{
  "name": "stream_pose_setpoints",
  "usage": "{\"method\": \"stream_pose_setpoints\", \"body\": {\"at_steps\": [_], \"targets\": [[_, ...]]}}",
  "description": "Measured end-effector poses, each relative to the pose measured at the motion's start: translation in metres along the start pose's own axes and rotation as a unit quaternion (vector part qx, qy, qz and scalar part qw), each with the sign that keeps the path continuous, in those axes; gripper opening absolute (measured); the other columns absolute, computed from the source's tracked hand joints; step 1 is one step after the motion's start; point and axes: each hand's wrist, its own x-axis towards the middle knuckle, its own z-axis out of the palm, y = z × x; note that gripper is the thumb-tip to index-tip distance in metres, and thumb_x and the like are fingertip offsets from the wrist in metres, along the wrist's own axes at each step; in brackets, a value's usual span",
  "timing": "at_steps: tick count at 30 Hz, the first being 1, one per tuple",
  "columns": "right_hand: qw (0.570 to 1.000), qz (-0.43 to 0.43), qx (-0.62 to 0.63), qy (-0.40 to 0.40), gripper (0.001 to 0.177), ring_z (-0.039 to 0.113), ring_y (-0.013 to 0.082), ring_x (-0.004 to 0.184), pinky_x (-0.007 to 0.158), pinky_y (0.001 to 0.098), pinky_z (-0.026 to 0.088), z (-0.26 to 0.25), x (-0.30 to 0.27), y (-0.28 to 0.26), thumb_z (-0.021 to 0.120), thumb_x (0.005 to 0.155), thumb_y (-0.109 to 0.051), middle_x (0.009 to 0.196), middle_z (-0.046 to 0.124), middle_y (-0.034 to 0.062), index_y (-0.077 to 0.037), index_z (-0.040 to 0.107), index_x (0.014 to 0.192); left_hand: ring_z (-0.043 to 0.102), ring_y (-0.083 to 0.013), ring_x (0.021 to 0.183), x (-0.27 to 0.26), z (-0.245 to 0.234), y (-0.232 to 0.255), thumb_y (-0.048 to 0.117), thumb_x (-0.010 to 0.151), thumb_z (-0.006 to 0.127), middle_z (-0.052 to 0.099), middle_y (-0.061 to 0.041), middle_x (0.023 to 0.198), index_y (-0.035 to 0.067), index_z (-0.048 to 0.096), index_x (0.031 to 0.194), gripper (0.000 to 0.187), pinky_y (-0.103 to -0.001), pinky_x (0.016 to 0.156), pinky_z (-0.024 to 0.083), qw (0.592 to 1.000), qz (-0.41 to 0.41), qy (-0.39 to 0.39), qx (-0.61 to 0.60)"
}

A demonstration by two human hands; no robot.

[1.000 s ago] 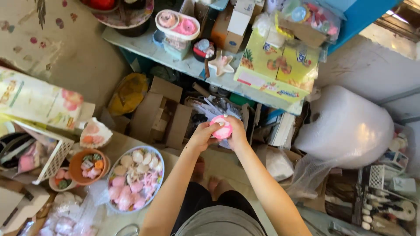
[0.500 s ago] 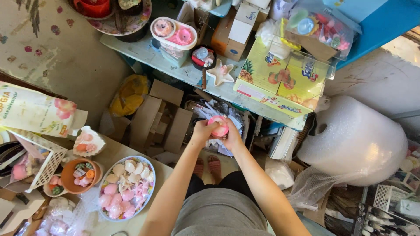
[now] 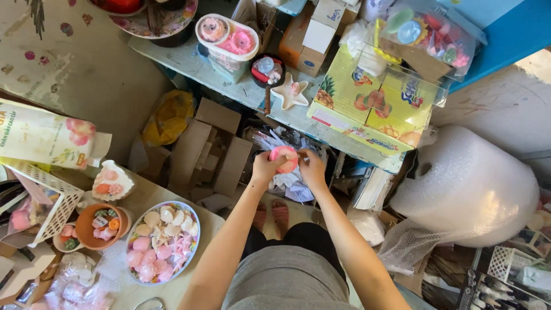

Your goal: Pouring melted wax into molds and preparing decorative candles.

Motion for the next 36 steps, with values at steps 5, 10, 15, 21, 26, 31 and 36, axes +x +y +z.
{"method": "stream_pose_setpoints", "body": {"at_steps": [5,10,15,21,26,31,36], "targets": [[0.981,0.072,0.132,-0.121,0.029,0.072,0.0154,0.094,0.080,0.0297,0.056,-0.036,0.013,-0.034,0.058,0.103,-0.026,0.104,0.078,0.0088,-0.007,0.075,0.116,0.067,-0.0107,0.070,-0.010,-0.011,0.025,0.021,0.075,0.085,0.073,-0.004,0.083,-0.001,0.074,0.099,0.034,-0.031,0.062,0.057,0.996,0.060,-0.068,-0.008],[0.966,-0.058,0.104,-0.230,0.031,0.068,0.0163,0.099,0.079,0.0307,0.058,-0.063,0.018,-0.082,0.074,0.093,-0.022,0.113,0.072,0.0081,-0.004,0.070,0.119,0.068,-0.0137,0.067,-0.023,-0.020,0.057,0.025,0.064,0.093,0.074,-0.009,0.078,0.001,0.075,0.098,0.045,-0.032,0.066,0.056,0.948,0.205,-0.106,0.217],[0.981,-0.071,0.029,-0.177,0.027,0.070,0.0202,0.091,0.076,0.0321,0.057,-0.059,0.013,-0.084,0.068,0.098,-0.023,0.104,0.070,0.0115,-0.003,0.068,0.117,0.066,-0.0134,0.066,-0.027,-0.014,0.061,0.028,0.069,0.092,0.073,-0.009,0.076,0.001,0.075,0.095,0.041,-0.031,0.064,0.055,0.955,0.209,-0.094,0.189],[0.981,0.005,0.032,-0.190,0.029,0.068,0.0203,0.090,0.082,0.0325,0.054,-0.059,0.017,-0.064,0.056,0.105,-0.028,0.099,0.071,0.0094,-0.003,0.067,0.117,0.061,-0.0109,0.065,-0.040,-0.018,0.085,0.025,0.073,0.091,0.070,-0.007,0.074,0.000,0.072,0.092,0.037,-0.030,0.061,0.053,0.954,0.197,-0.153,0.167],[0.963,0.049,0.110,-0.240,0.036,0.060,0.0152,0.097,0.089,0.0301,0.050,-0.068,0.017,-0.065,0.053,0.107,-0.033,0.102,0.069,0.0054,-0.002,0.065,0.121,0.058,-0.0068,0.069,-0.035,-0.021,0.089,0.019,0.074,0.088,0.069,-0.003,0.076,-0.002,0.071,0.091,0.032,-0.027,0.062,0.052,0.950,0.182,-0.218,0.129],[0.963,0.036,0.117,-0.239,0.040,0.059,0.0150,0.094,0.088,0.0304,0.050,-0.071,0.014,-0.065,0.049,0.110,-0.036,0.099,0.068,0.0055,-0.001,0.065,0.119,0.059,-0.0053,0.072,-0.029,-0.019,0.089,0.014,0.074,0.089,0.068,0.000,0.079,-0.001,0.070,0.092,0.030,-0.025,0.064,0.052,0.941,0.175,-0.277,0.090],[0.976,0.016,0.084,-0.198,0.040,0.062,0.0161,0.089,0.085,0.0310,0.051,-0.067,0.022,-0.063,0.049,0.110,-0.037,0.094,0.069,0.0084,-0.001,0.066,0.113,0.060,-0.0053,0.076,-0.021,-0.014,0.083,0.013,0.077,0.089,0.069,0.000,0.083,0.000,0.070,0.094,0.029,-0.025,0.065,0.052,0.942,0.156,-0.296,0.029]]}}
